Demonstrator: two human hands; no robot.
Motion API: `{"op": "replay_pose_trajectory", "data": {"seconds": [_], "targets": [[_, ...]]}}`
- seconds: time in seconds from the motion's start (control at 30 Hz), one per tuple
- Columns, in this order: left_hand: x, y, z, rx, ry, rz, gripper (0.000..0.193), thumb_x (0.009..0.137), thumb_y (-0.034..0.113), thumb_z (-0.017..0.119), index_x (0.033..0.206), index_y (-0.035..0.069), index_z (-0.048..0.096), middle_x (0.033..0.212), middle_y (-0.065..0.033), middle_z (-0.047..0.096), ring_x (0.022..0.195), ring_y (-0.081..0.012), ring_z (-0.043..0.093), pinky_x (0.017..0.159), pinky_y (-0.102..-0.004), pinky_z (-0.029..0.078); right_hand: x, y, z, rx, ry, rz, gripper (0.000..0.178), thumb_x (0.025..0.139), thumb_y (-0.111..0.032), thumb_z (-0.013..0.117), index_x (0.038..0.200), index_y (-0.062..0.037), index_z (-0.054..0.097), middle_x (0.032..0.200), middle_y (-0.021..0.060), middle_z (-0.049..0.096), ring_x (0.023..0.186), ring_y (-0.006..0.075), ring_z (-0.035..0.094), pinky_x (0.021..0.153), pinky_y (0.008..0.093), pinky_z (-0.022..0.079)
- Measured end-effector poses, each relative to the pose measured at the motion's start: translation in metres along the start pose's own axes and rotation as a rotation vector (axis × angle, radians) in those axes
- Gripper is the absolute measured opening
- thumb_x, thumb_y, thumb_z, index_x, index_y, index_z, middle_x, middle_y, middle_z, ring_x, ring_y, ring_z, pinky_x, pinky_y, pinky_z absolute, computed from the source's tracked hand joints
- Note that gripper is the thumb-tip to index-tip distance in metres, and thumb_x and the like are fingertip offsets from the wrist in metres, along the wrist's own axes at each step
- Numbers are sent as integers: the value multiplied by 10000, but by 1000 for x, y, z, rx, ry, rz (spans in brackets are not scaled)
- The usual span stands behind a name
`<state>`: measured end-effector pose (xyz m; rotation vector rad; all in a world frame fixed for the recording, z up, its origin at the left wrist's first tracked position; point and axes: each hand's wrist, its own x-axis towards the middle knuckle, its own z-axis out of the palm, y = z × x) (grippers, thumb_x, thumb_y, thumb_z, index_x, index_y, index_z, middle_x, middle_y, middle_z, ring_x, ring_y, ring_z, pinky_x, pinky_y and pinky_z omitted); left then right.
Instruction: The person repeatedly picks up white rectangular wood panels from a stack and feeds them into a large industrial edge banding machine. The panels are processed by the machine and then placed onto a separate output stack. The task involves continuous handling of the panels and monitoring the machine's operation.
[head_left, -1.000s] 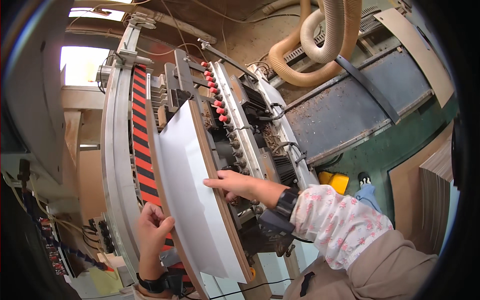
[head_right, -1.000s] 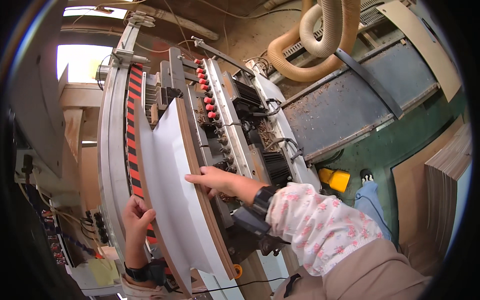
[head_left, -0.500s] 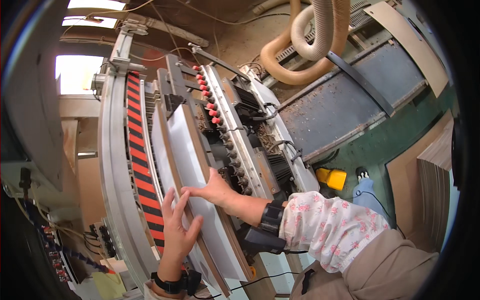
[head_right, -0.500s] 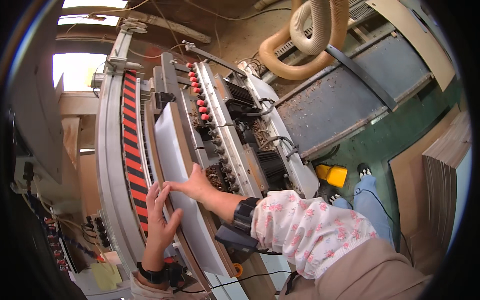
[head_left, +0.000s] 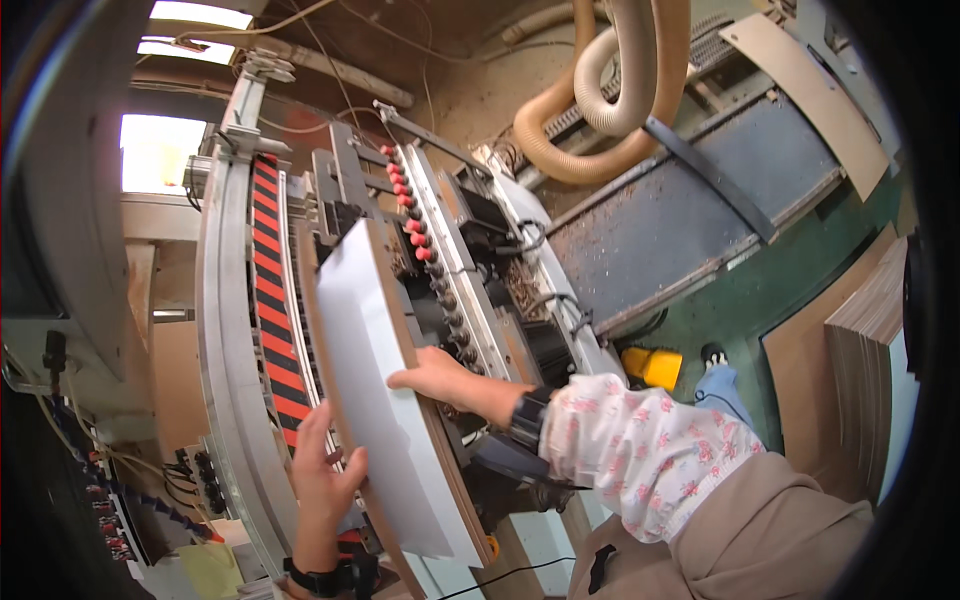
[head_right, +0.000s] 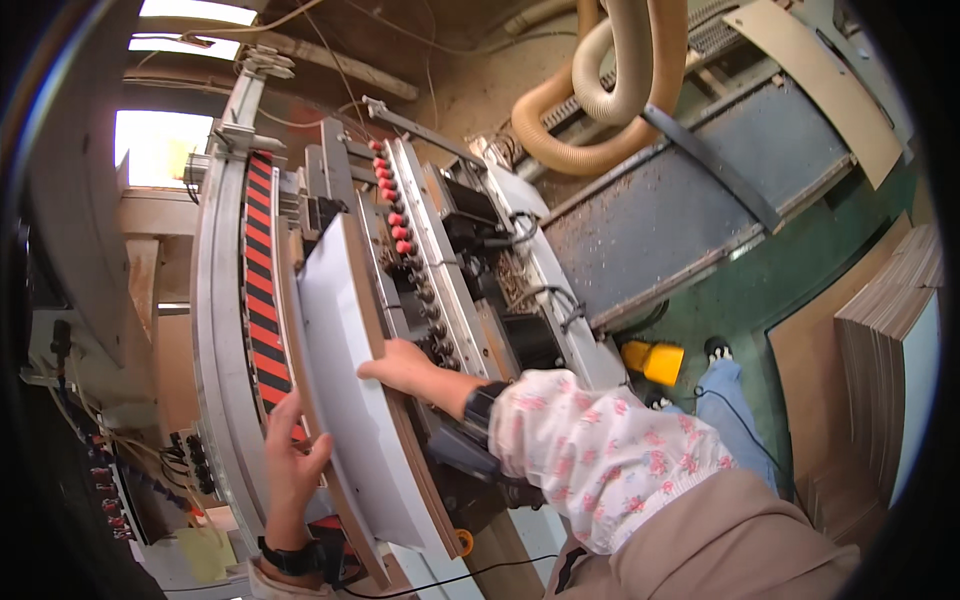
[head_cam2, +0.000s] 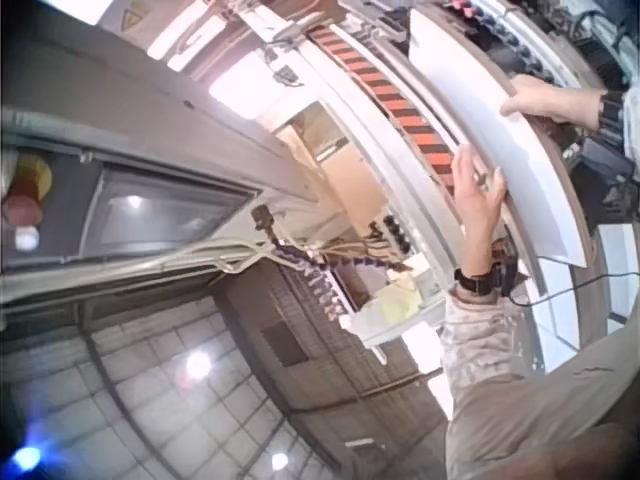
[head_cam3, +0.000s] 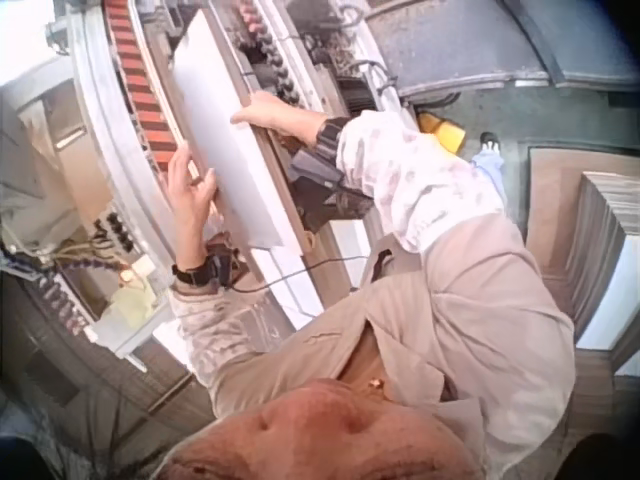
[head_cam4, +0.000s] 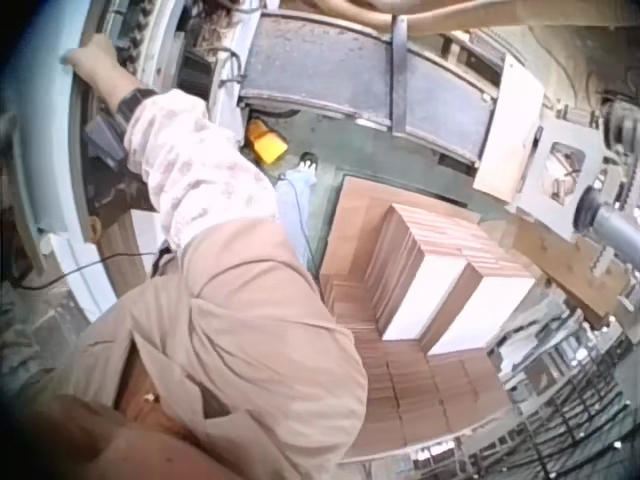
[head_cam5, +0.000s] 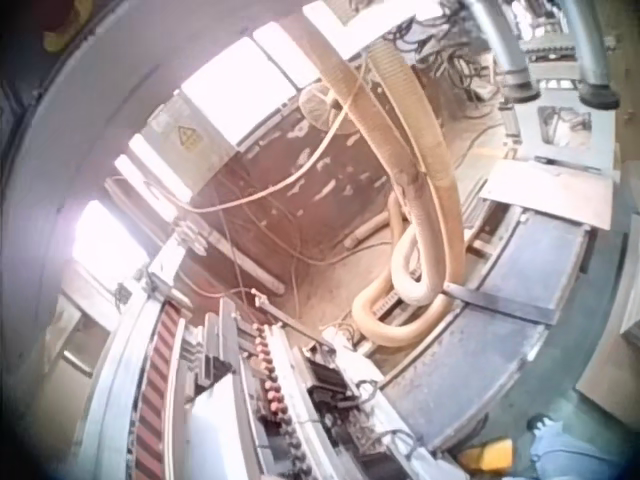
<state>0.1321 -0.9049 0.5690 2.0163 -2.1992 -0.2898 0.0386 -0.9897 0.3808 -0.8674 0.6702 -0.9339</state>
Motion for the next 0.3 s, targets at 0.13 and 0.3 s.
{"op": "replay_pose_trajectory", "data": {"seconds": [0.13,0.3], "targets": [[3,4,12,143,14,42,614,645,149,652,1210,3,458,1190,-125,484,1003,-255,553,730,-317,505,-76,-15,-31,246,91,82,420,718,-235,653,1019,49,579,919,122,620,811,188,583,726,304,458],[0,-5,39,286,-17,143,617,655,163,640,1230,39,457,1187,-155,479,1058,-281,529,866,-355,460,-195,-37,-102,468,276,-47,541,737,-144,648,1222,13,466,1150,131,555,1066,229,529,949,324,389]]}}
